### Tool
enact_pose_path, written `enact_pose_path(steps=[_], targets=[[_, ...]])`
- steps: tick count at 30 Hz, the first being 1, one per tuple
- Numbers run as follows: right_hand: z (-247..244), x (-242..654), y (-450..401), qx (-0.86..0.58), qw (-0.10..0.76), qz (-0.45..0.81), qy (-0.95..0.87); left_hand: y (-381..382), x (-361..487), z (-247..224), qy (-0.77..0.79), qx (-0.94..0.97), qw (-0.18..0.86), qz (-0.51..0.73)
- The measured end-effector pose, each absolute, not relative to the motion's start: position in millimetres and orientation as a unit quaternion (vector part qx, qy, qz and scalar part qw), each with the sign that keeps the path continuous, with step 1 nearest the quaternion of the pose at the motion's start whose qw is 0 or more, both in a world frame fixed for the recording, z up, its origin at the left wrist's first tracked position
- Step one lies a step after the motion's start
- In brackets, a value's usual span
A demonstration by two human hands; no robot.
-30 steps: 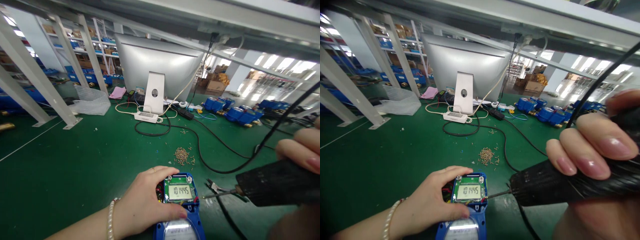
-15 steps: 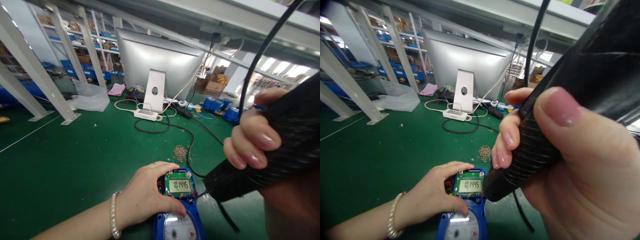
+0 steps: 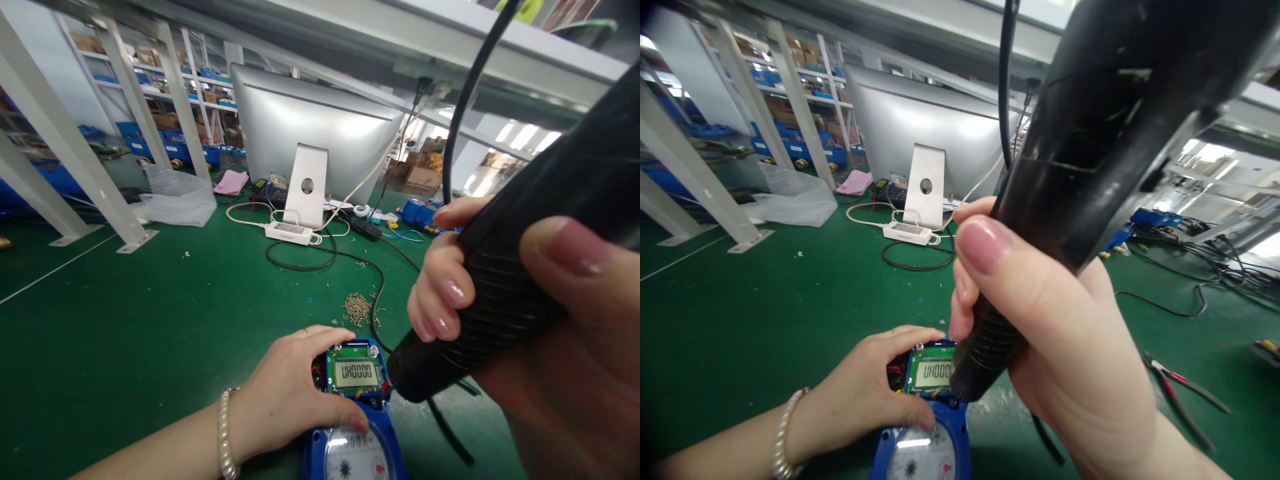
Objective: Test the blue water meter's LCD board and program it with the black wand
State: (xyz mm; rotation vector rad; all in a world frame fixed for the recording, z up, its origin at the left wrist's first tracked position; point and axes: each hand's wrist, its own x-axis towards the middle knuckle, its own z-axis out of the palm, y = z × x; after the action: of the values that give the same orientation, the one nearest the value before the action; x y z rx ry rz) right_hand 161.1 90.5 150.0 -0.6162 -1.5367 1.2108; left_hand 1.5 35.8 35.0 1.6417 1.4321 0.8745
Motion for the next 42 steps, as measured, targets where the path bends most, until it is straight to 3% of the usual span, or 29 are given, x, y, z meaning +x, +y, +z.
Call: enact_pose_path(steps=[4, 15, 22, 31, 37, 39, 42], targets=[[157.9, 155.6, 85.5, -0.271, 0.474, 0.533, -0.647, 36.1, 0.8, 29.4, 0.559, 0.654, 0.372, 0.349], [151.4, 155.5, 82.2, -0.226, 0.490, 0.503, -0.675, 34.8, 3.3, 29.5, 0.556, 0.660, 0.365, 0.350], [150.0, 156.5, 83.5, -0.264, 0.491, 0.557, -0.615, 34.6, 3.8, 29.6, 0.561, 0.657, 0.365, 0.347], [139.2, 169.5, 85.8, -0.213, 0.518, 0.567, -0.604, 34.5, 3.2, 27.3, 0.564, 0.658, 0.360, 0.345], [145.4, 176.2, 93.2, -0.156, 0.424, 0.650, -0.611, 30.1, 0.9, 26.0, 0.555, 0.654, 0.381, 0.345], [150.8, 183.8, 102.6, -0.139, 0.446, 0.649, -0.600, 31.5, -5.7, 21.2, 0.515, 0.636, 0.432, 0.380], [152.3, 196.3, 123.4, -0.146, 0.581, 0.563, -0.570, 44.7, -19.8, 6.0, 0.462, 0.566, 0.500, 0.464]])
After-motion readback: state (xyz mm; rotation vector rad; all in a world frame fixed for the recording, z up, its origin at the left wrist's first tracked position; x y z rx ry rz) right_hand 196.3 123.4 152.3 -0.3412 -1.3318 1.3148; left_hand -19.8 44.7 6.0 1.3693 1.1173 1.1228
